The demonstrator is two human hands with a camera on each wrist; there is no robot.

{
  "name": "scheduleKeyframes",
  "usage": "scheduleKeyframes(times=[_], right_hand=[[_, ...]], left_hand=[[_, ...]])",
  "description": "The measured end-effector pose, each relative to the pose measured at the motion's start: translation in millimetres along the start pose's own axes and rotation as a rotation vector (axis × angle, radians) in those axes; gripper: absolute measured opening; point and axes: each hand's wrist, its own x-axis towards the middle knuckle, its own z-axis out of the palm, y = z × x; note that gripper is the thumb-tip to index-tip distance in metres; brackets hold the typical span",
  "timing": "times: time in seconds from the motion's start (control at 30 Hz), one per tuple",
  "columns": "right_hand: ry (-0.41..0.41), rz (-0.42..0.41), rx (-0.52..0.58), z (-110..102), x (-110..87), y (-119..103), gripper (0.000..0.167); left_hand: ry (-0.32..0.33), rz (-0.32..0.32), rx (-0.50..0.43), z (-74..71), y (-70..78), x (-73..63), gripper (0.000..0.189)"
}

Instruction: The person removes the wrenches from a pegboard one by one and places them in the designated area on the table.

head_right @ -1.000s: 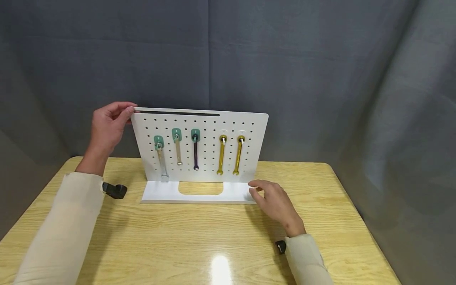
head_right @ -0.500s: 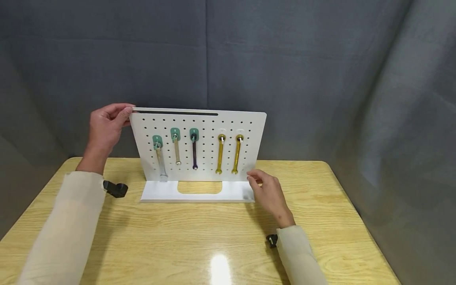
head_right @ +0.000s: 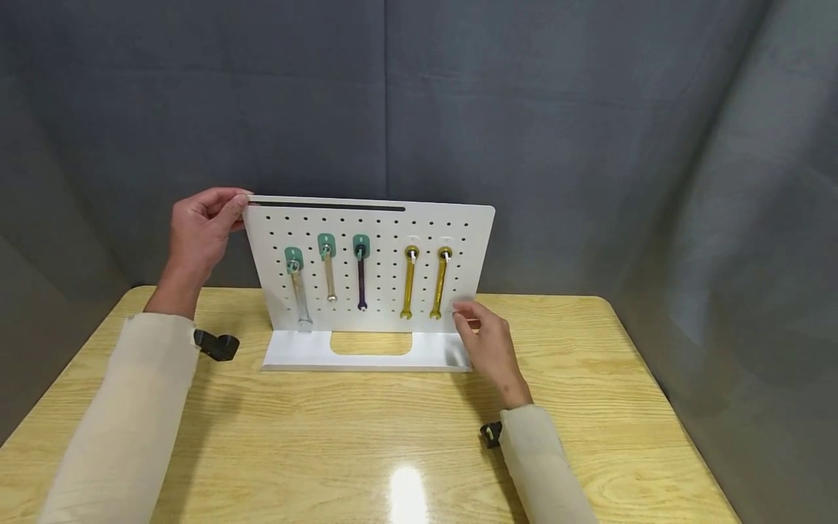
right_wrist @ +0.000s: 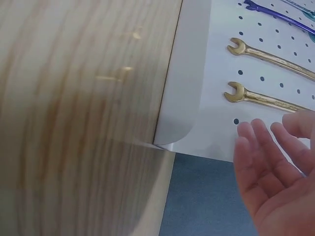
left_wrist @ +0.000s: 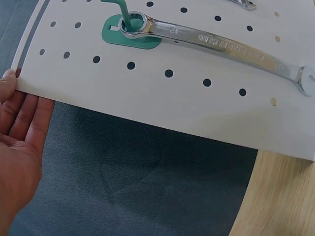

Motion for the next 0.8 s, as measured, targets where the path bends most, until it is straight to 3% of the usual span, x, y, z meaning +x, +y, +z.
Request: scheduleKeyframes(times=[0.2,0.57,0.8], right_hand=[[0.005,0.011,0.005,1,2.5,2,0.022],[-0.006,0.039,0.005,8,8.6,-4,0.02],[-0.005,0.003,-0.009,13,13.3,-4,0.02]], left_hand=[[-0.012,0.025,-0.007,1.9,-2.6,2.1,0.021],[-0.012,-0.02,0.065,0.4,0.5,-2.3,0.029],[0.009,0.002,0.047,1.4,-1.0,-2.1,0.027]])
